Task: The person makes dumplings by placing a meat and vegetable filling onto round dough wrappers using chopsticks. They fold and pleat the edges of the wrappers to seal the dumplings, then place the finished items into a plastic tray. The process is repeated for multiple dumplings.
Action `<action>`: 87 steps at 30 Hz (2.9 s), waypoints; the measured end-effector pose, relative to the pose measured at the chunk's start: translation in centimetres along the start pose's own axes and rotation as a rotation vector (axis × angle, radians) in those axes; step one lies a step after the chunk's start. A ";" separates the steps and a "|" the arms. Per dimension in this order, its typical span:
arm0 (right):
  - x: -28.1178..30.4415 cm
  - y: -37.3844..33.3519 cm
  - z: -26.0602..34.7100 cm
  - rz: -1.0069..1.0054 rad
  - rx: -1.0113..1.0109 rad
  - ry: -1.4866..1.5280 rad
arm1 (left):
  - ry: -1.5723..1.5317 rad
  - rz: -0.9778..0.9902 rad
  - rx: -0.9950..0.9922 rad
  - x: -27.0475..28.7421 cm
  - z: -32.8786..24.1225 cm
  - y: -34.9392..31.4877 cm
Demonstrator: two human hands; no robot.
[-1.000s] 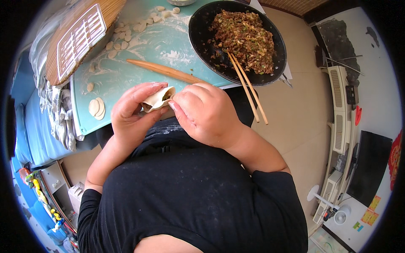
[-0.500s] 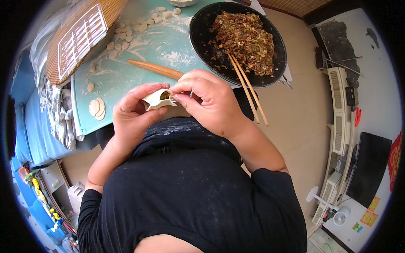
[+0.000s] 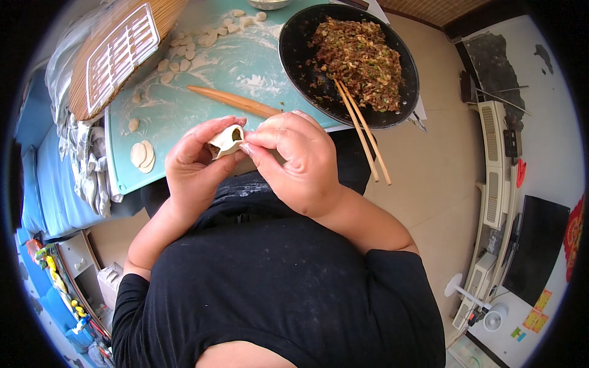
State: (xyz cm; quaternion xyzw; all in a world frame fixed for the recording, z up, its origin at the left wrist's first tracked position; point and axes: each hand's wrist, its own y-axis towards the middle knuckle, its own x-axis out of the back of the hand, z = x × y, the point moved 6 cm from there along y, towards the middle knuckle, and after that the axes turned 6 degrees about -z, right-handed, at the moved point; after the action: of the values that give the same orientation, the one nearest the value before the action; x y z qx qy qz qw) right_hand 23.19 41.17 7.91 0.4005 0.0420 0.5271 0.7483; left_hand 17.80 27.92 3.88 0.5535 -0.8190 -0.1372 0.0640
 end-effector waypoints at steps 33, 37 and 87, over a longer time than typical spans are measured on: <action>-0.5 -0.2 -0.8 0.037 0.010 0.170 | 0.038 0.153 0.070 -0.4 0.5 -0.6; -0.7 0.1 -1.2 0.077 -0.086 0.168 | -0.076 0.011 0.136 -0.1 0.8 -0.7; -2.6 -2.3 -3.9 -0.047 -0.657 0.816 | -0.049 -0.036 0.389 1.0 1.4 0.1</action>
State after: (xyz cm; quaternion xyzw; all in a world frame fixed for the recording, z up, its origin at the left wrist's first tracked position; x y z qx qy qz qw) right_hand 21.95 40.93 2.85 -0.0941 0.1715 0.6086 0.7690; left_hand 16.94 27.22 2.53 0.5664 -0.8214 0.0090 -0.0666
